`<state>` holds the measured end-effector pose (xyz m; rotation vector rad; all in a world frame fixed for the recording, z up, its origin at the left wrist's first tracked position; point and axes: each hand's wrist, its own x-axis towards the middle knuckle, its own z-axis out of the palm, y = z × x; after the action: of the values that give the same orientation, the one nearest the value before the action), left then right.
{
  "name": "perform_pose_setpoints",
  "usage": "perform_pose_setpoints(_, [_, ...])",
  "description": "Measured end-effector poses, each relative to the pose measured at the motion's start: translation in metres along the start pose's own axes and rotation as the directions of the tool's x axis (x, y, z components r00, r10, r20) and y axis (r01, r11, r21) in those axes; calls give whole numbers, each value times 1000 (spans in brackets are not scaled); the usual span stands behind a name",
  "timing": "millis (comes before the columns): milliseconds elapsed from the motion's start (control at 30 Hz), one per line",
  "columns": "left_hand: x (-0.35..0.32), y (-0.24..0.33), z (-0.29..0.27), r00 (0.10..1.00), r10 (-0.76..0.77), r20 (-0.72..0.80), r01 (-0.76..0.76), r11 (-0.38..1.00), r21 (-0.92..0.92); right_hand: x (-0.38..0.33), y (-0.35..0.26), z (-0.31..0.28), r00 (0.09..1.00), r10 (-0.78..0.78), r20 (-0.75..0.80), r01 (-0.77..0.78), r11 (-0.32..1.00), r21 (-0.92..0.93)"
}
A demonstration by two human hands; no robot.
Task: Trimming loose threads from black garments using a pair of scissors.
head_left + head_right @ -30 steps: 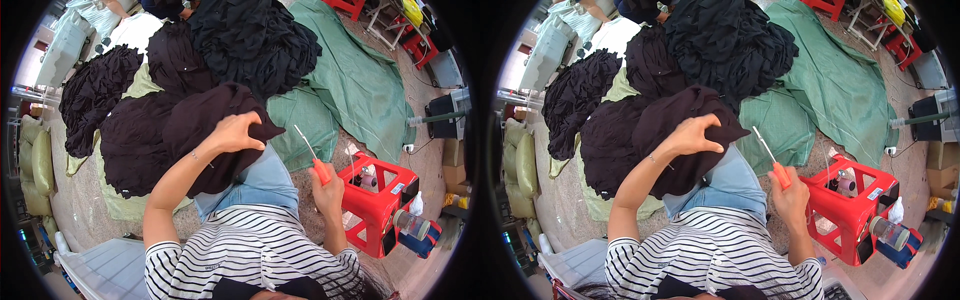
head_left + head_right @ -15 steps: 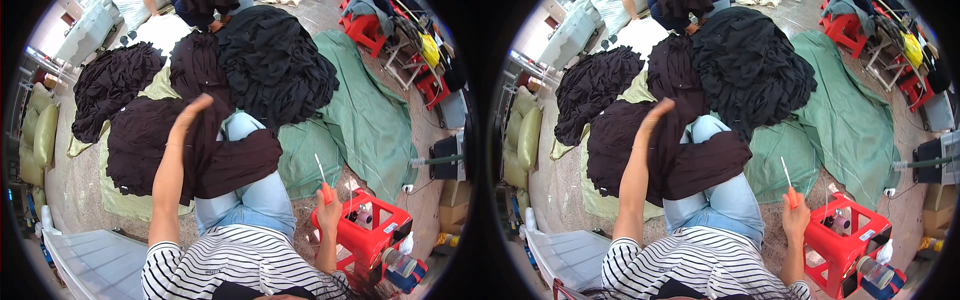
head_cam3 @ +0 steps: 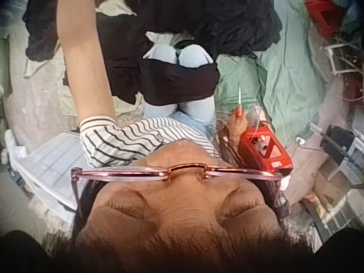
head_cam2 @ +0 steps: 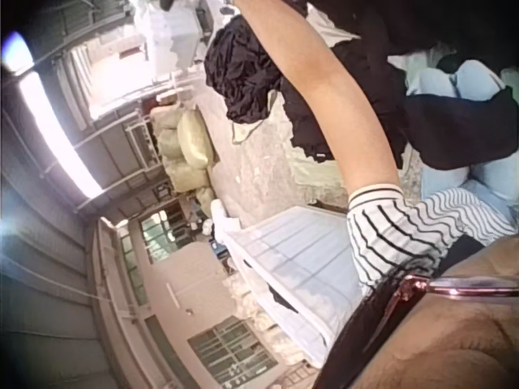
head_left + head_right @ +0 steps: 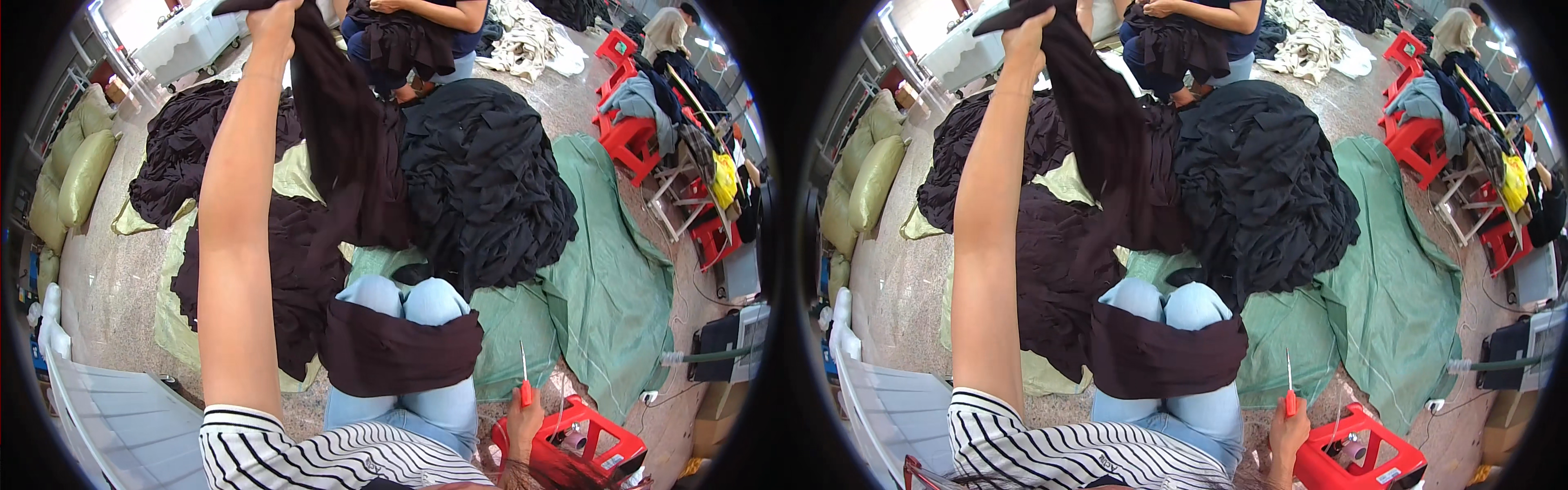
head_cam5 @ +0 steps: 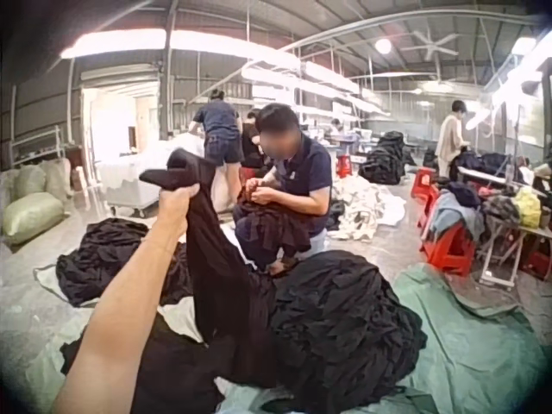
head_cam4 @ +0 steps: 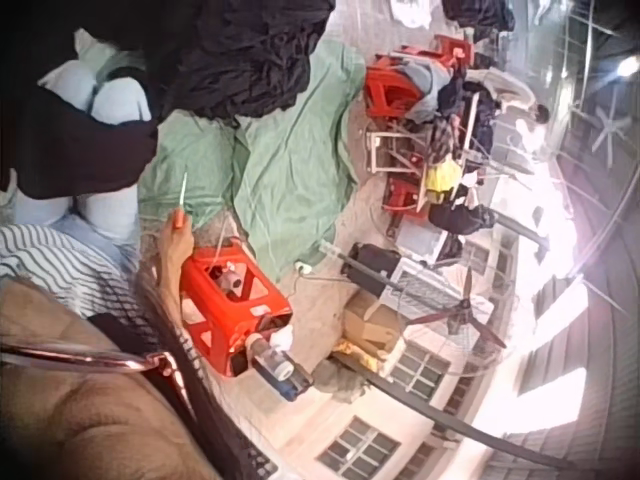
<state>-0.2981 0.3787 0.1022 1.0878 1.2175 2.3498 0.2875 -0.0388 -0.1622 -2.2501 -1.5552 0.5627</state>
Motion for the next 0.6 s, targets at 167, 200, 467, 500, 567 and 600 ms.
perform_pose_setpoints(167, [-9, -42, -17, 987, 48, 154, -68, 990, 125, 15, -13, 8, 1000, -12, -10, 12, 999, -31])
perform_pose_setpoints(200, [-31, -67, -23, 980, -49, 194, 6, 977, 214, 17, -18, 8, 999, -27, -22, 27, 1000, -10])
perform_pose_setpoints(467, [-297, -73, -129, 456, -619, 640, 129, 757, 640, 43, -24, 24, 970, -234, -72, 234, 972, -9])
perform_pose_setpoints(500, [-329, -52, -141, 432, -593, 679, 104, 781, 616, 46, -22, 30, 994, -106, 32, 102, 988, 116])
perform_pose_setpoints(567, [-368, 7, -154, 341, -551, 762, -48, 799, 599, 57, -26, 37, 975, 89, 202, -150, 938, 311])
perform_pose_setpoints(600, [-383, 34, -167, 304, -543, 783, -142, 787, 600, 60, -35, 41, 951, 147, 272, -248, 887, 389])
